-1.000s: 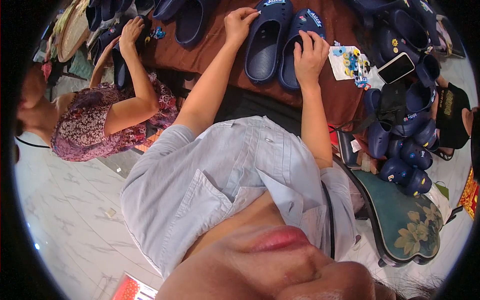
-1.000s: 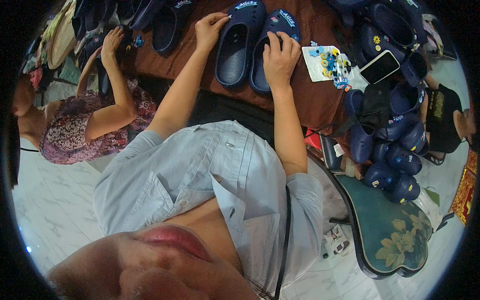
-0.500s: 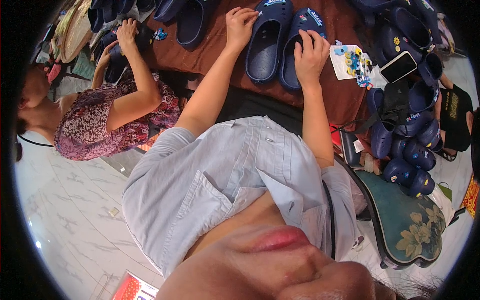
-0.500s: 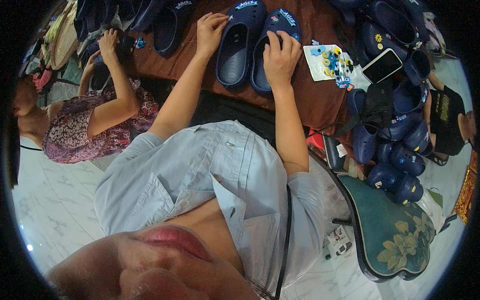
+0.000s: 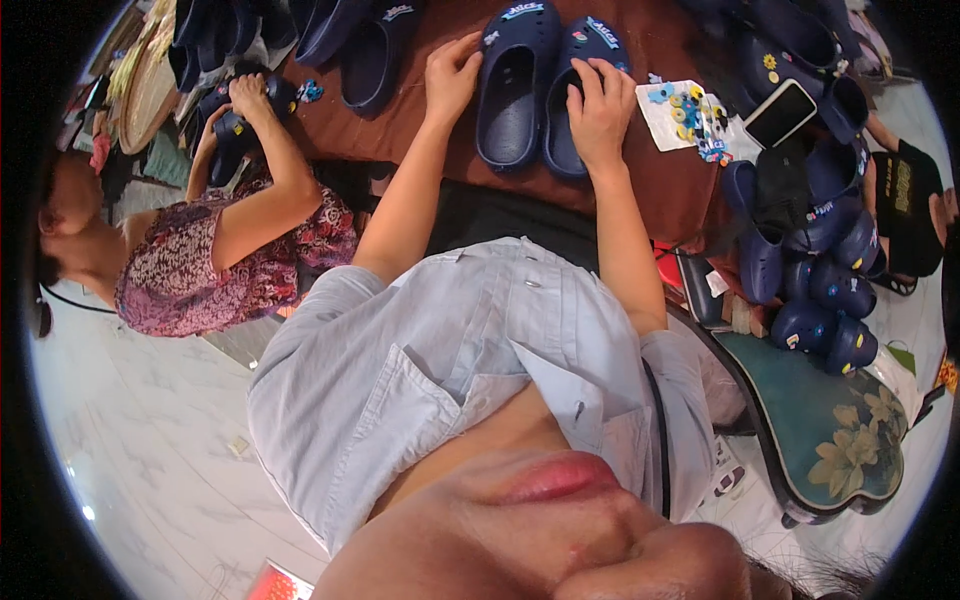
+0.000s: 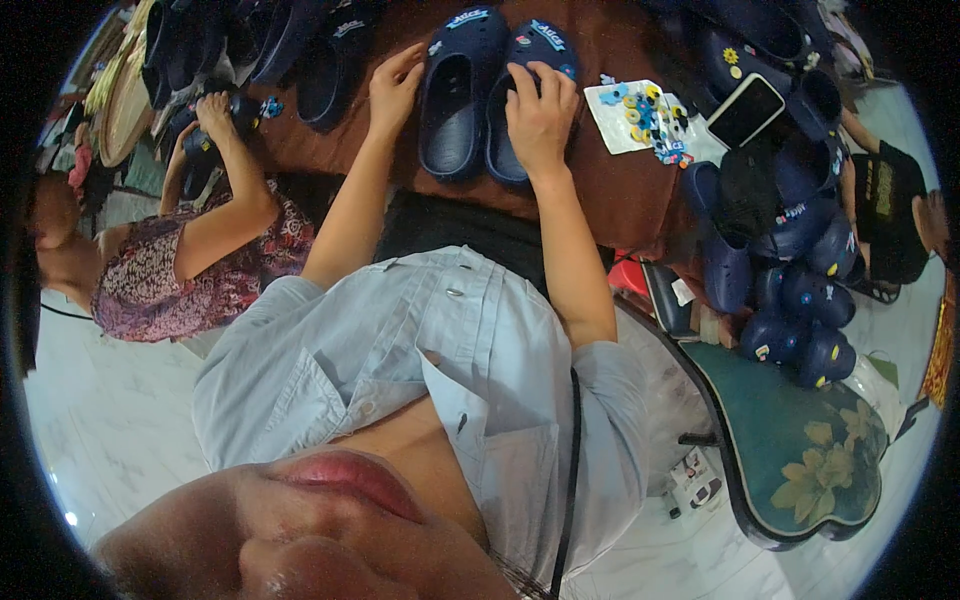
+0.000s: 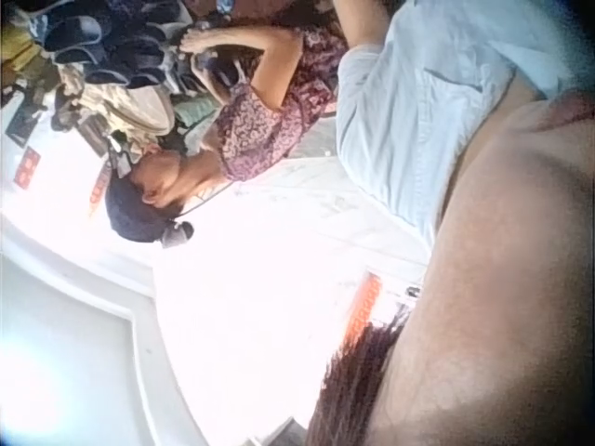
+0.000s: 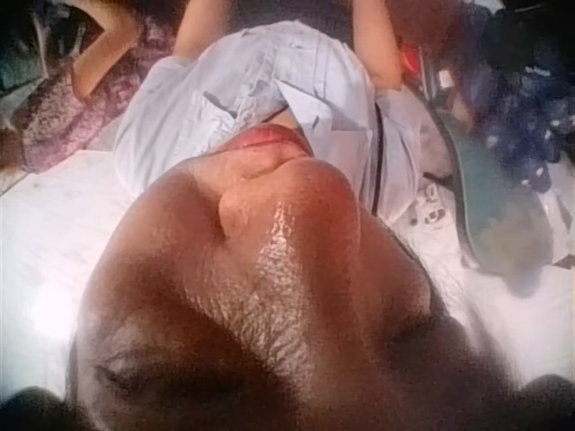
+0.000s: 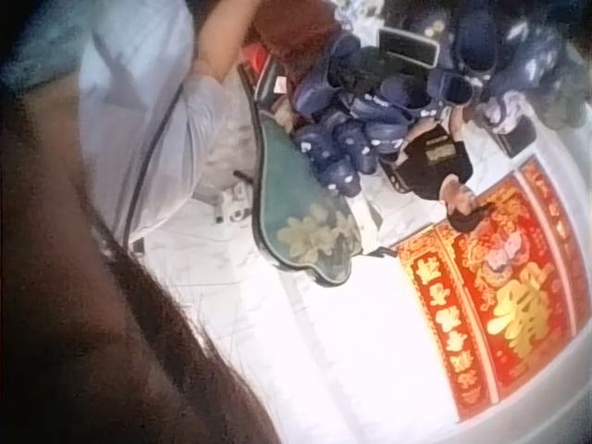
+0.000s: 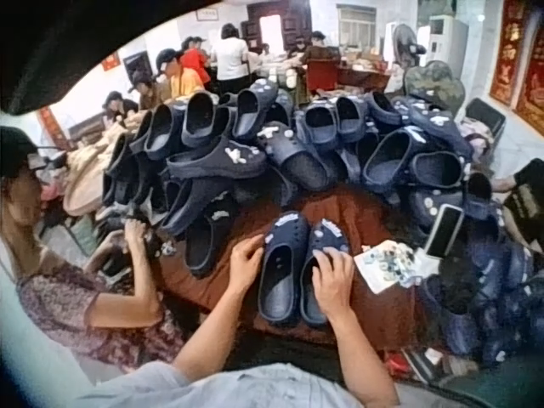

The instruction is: The recorder attaches small decorative charms (Jibbitz) to the holes of blue foam clogs.

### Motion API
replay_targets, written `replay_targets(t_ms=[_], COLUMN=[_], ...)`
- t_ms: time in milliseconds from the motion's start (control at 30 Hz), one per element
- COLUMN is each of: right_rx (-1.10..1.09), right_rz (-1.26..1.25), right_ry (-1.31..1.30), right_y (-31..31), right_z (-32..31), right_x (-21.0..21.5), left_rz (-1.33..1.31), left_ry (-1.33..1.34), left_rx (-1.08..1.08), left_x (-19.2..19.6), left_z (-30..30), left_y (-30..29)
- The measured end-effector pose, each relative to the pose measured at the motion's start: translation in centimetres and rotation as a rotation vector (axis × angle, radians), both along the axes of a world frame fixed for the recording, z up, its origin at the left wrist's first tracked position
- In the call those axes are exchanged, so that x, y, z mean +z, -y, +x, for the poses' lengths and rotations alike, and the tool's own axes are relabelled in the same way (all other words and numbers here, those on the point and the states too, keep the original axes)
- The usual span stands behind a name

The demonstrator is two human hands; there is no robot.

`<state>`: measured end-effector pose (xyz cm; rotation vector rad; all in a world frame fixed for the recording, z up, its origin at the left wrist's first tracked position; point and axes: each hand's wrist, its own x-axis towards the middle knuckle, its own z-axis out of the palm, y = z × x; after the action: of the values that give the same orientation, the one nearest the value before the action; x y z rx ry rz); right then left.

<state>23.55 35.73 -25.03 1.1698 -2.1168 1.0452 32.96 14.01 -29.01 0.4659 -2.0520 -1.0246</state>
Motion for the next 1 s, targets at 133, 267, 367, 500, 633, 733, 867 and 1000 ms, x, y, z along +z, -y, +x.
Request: replay_targets(t_ms=[133,267,367,500,633,733,867,1000], right_rx=[0.028,-0.210,-0.310,-0.347,-0.365,-0.336,-0.093,0.202], right_rz=[-0.322,-0.149,0.037,0.358,0.556,0.436,-0.069,-0.304], right_ry=[0.049,0.002,0.028,0.024,0.059,0.069,0.319,0.600], right_y=[-1.3,-4.3,-5.6,-4.4,-4.1,-4.0,-4.0,-2.1], right_z=[-1.7,-6.3,-10.4,-12.8,-13.9,-13.6,-11.4,-7.8], right_x=[-0.7,-0.4,-1.9,-3.0,-3.2,-2.5,-0.6,1.4], left_rz=[0.055,0.000,0.038,0.048,-0.193,-0.231,-0.216,-0.174], left_ry=[-0.021,0.045,0.049,0.055,0.069,0.081,0.037,-0.070], left_rx=[0.061,0.112,0.073,0.053,0.064,0.077,0.043,-0.001], left_x=[1.1,1.9,1.5,2.1,4.1,5.1,6.3,6.8], left_z=[2.3,5.4,5.7,6.0,6.2,6.8,6.5,4.8], left_y=[-1.1,-1.2,-1.5,-2.5,-3.5,-3.8,-4.7,-6.0])
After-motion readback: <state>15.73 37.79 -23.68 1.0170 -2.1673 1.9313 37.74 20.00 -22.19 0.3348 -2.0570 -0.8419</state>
